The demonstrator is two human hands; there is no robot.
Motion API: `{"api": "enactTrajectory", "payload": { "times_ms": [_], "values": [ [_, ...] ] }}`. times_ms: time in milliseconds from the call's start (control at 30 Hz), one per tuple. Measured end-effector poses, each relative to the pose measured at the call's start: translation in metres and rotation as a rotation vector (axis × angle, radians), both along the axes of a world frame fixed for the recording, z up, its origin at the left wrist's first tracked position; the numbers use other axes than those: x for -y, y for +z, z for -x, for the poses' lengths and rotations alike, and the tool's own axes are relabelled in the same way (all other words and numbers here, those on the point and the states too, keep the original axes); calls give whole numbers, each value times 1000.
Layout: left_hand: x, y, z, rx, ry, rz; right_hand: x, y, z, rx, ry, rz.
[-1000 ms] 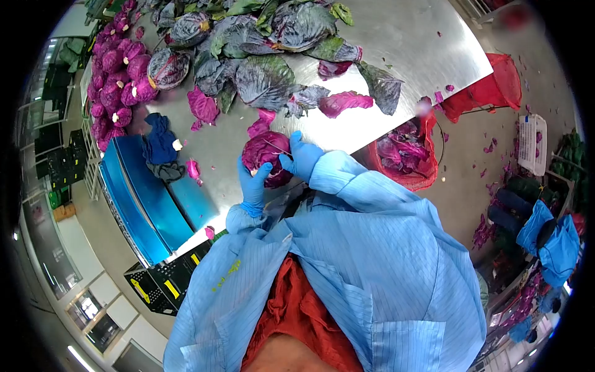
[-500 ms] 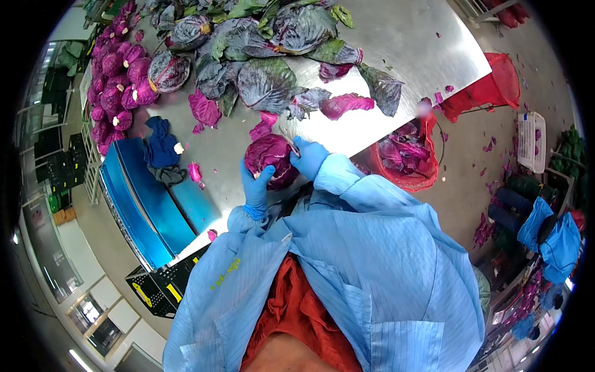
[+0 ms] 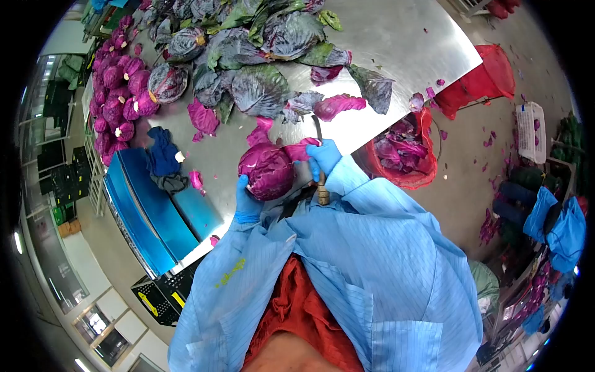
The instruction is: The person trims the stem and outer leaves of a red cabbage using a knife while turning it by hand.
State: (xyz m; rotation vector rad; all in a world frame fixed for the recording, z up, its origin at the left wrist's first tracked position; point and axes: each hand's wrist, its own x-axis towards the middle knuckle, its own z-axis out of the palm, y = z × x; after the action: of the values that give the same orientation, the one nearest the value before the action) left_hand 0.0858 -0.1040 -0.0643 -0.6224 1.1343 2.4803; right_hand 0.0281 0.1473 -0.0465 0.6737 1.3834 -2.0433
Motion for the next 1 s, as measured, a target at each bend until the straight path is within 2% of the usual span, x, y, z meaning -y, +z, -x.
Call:
{"api": "enactTrajectory", "payload": {
  "times_ms": [133, 233, 300, 367, 433, 500, 533, 633, 700, 733, 767, 833, 933, 1000],
  "values": [
    [-17, 26, 3, 61, 0, -218, -40, -3, -14, 1, -130, 47],
    [-27, 36, 14, 13, 48, -262, -77, -2, -27, -29, -209, -44],
    [-25, 29, 16, 14, 95, -381, -114, -10, -37, -33, -263, -76],
    [-23, 28, 19, 21, 126, -431, -153, -4, -47, 20, -217, -221],
    [-20, 32, 20, 40, 138, -412, -180, 11, -51, 79, -49, -752],
    [-20, 35, 23, 42, 140, -257, -199, 12, -62, -170, 262, -1546],
    [-22, 35, 26, 42, 142, -182, -202, 15, -59, 57, 291, -1539],
    [-23, 23, 27, 50, 102, -13, -174, 13, -48, -471, 175, -1305],
    [-24, 3, 27, 27, 100, 72, -115, 37, -28, -596, 249, -966],
    [-29, -2, 27, 18, 107, 141, -80, 20, -25, -614, 36, -412],
    [-33, -5, 26, 9, 115, 210, -52, 28, -16, -844, 177, -478],
    [-36, 0, 29, -2, 94, 222, -13, 43, -4, -1011, 406, -537],
    [-39, 5, 31, 3, 98, 191, 20, 30, 4, -1022, 490, -612],
    [-38, 3, 31, 4, 120, 178, 21, 24, 9, -979, 490, -537]
  ]
}}
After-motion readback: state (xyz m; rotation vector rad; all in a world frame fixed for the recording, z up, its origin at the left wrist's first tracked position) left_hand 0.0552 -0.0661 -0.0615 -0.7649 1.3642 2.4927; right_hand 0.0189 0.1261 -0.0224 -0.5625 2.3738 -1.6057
